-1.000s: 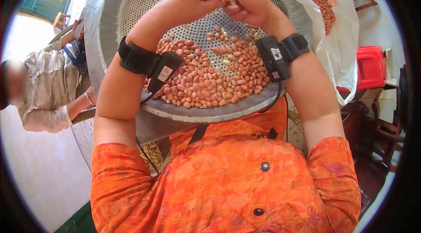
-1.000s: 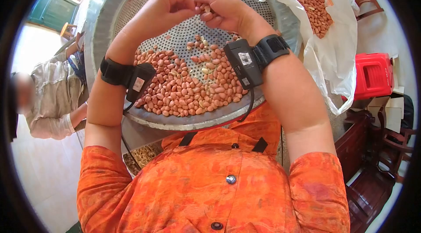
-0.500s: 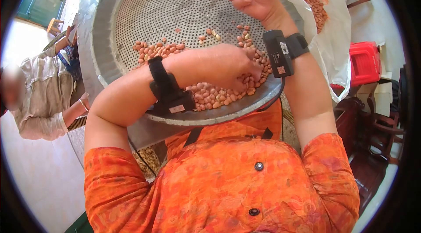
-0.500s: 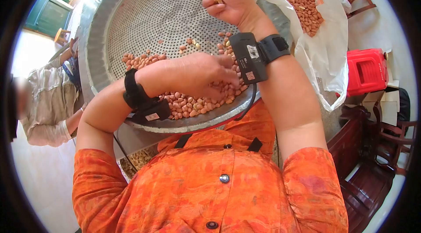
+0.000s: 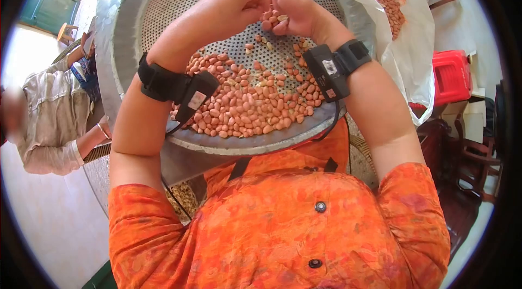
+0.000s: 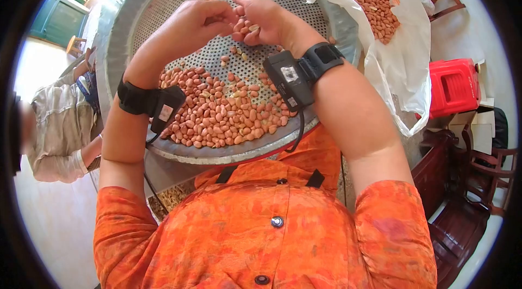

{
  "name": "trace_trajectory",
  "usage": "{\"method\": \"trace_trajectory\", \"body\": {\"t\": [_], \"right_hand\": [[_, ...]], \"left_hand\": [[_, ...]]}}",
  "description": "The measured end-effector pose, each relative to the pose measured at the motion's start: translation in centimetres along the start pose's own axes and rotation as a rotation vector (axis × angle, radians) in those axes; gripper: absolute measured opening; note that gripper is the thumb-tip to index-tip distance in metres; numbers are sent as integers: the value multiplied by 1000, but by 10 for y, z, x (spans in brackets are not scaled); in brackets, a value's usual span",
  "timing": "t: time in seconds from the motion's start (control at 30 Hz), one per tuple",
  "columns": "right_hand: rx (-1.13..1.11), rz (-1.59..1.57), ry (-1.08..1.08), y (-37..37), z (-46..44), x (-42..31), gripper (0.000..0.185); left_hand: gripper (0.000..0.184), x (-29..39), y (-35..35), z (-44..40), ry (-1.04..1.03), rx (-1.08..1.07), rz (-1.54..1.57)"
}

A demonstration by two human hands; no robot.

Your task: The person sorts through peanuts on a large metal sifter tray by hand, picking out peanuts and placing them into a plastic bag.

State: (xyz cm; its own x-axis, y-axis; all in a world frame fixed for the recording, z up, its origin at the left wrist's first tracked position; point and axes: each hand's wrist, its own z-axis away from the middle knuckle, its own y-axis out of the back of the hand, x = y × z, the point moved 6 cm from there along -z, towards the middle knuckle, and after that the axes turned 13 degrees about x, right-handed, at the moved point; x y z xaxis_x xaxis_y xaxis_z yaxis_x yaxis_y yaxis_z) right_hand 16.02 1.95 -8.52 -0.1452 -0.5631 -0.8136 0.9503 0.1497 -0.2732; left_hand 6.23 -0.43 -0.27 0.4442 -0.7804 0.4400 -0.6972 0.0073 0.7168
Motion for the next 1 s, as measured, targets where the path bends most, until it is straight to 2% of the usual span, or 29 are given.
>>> {"method": "trace_trajectory", "body": {"t": [0.03, 0.1, 0.17, 0.23, 0.27, 0.33, 0.37, 0.43, 0.5, 0.57, 0.6, 0.63, 0.67, 0.7, 0.73, 0.83, 0.87, 0.93, 0.97, 1.0], "right_hand": [[-56, -30, 74, -8, 4, -1, 39], [-110, -63, 148, -13, 6, -6, 37], [-139, -207, 22, -6, 0, -9, 29], [-172, -266, 63, 0, 1, -17, 25], [-206, -323, 103, 2, 2, -23, 21], [-260, -383, 139, 11, -12, -24, 19], [-264, -434, 136, 17, -16, -24, 20], [-261, -485, 138, 21, -16, -24, 21], [-138, -552, 74, 26, -16, -22, 28], [-67, -533, 108, 24, -6, -23, 32], [-5, -516, 132, 26, -2, -25, 36], [-19, -506, 164, 27, -5, -27, 45], [-24, -501, 170, 25, -5, -27, 45], [-32, -542, 183, 21, -2, -27, 47], [-40, -582, 194, 18, 2, -27, 49], [-60, -544, 188, 12, 5, -28, 54], [-87, -516, 183, 10, 6, -28, 55], [-68, -462, 171, 8, 6, -25, 58], [-90, -457, 124, 8, 1, -20, 59], [-111, -453, 77, 5, -1, -17, 60]], "left_hand": [[12, 8, 9, -1, -90, 222, 136], [13, 16, 15, -4, -20, 168, 82], [14, 18, 23, -6, 50, 116, 29], [20, 6, 4, 6, 239, -345, 73], [20, 9, 1, 9, 239, -346, 75], [27, 32, -30, 38, 110, -795, 202], [27, 36, -37, 43, 108, -795, 203], [28, 53, -57, 68, 91, -1121, 376], [28, 64, -63, 80, 73, -1175, 410], [23, 71, -67, 88, 34, -1241, 454], [23, 72, -67, 83, 30, -1236, 448], [21, 75, -64, 79, -53, -1231, 403], [19, 77, -62, 75, -135, -1225, 358], [16, 69, -58, 72, -32, -1164, 368], [16, 64, -53, 70, -32, -1158, 363], [14, 37, -30, 38, 16, -745, 315], [14, 29, -26, 36, 17, -740, 309], [12, 10, -7, 15, 58, -383, 158], [12, 7, -6, 12, 61, -379, 155], [13, 3, 1, 5, 115, -281, 68]]}}
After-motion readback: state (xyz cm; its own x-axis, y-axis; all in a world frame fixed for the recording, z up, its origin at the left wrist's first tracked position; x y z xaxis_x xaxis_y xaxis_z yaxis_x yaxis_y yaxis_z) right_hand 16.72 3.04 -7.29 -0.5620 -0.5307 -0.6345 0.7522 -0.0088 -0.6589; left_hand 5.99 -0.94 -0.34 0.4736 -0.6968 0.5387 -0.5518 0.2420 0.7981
